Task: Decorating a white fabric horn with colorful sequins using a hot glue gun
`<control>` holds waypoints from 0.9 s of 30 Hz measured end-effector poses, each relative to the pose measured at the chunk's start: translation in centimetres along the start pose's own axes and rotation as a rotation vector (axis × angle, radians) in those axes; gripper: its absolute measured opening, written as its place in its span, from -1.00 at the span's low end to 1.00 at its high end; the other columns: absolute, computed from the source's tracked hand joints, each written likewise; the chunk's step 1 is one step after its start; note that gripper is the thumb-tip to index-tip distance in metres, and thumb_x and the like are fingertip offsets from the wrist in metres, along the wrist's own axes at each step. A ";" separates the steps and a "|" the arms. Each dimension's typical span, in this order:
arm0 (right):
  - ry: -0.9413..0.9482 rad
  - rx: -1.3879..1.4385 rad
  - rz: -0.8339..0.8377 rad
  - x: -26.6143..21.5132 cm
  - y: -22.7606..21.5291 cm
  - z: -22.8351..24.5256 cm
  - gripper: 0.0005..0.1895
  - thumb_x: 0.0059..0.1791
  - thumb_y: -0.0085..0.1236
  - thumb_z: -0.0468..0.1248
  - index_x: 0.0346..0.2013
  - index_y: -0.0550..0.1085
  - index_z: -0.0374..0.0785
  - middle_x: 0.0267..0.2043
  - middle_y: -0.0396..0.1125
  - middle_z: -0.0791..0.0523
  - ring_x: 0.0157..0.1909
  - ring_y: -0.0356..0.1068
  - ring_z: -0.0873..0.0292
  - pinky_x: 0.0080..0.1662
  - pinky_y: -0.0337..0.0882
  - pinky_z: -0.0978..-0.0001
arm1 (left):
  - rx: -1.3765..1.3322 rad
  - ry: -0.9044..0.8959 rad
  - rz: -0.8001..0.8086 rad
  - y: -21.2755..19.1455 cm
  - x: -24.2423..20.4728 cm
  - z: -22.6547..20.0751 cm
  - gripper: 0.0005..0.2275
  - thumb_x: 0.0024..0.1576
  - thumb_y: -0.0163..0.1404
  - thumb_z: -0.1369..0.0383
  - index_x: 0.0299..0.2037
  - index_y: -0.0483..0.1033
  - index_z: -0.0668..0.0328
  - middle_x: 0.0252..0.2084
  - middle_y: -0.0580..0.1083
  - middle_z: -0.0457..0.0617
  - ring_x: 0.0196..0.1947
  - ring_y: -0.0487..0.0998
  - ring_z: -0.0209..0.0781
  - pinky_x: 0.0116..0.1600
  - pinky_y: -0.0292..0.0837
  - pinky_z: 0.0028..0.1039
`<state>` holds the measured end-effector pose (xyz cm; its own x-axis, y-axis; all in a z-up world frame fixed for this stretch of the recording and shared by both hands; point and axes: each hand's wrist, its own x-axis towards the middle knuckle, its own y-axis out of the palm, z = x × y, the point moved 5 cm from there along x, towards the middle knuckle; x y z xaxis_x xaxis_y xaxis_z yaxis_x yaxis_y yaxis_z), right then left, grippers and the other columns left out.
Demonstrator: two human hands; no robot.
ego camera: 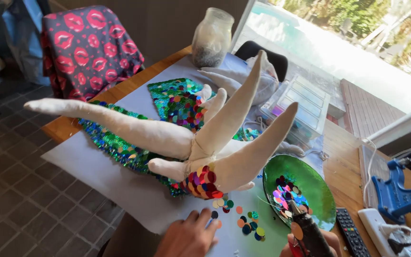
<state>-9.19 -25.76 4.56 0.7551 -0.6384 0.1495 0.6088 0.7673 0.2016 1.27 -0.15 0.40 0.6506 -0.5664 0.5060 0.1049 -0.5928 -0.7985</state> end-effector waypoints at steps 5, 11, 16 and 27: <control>-0.108 0.030 -0.173 -1.2 1.7 0.3 -0.47 -0.08 0.07 -0.27 0.19 0.32 -0.23 0.42 0.30 -0.07 -0.04 0.46 -0.07 -0.09 0.47 0.30 | -0.006 0.224 -0.154 -4.2 -2.2 -0.6 -0.92 0.24 0.09 0.35 -0.28 0.60 0.09 -0.29 0.39 -0.03 -0.40 0.36 -0.02 -0.51 0.24 -0.25; -0.199 -0.066 -0.128 -2.2 5.2 2.3 -0.41 -0.06 0.17 -0.07 0.19 0.36 -0.29 -0.16 0.45 -0.08 -0.23 0.49 0.12 -0.35 0.45 0.53 | -0.078 0.352 -0.051 -3.7 -2.9 0.7 -0.78 0.32 -0.01 0.28 -0.34 0.54 0.18 -0.31 0.41 0.04 -0.36 0.42 -0.04 -0.46 0.28 -0.29; -0.121 0.004 -0.071 -0.9 4.0 0.9 -0.27 -0.13 0.24 -0.04 0.28 0.33 -0.25 -0.10 0.43 -0.13 -0.26 0.46 0.02 -0.29 0.49 0.35 | -0.228 0.237 0.052 -5.4 -2.7 1.0 -0.68 0.35 -0.05 0.01 -0.13 0.53 0.09 -0.27 0.37 0.03 -0.41 0.41 -0.05 -0.43 0.31 -0.29; 0.098 -0.034 -0.281 -3.7 13.6 8.6 -0.46 -0.01 -0.18 -0.01 0.29 0.27 0.15 0.05 0.27 0.10 0.00 0.23 0.24 -0.11 0.17 0.40 | -0.771 -0.157 -0.601 -17.9 1.3 -0.7 -0.87 -0.03 0.29 0.46 -0.29 0.68 0.08 -0.41 0.69 -0.08 -0.70 0.46 -0.55 -0.68 0.25 -0.71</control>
<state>-5.85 -13.52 15.05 0.5750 -0.8181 -0.0019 0.8036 0.5644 0.1890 -0.25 9.29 15.57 0.7475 0.0001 0.6643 -0.0317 -0.9989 0.0358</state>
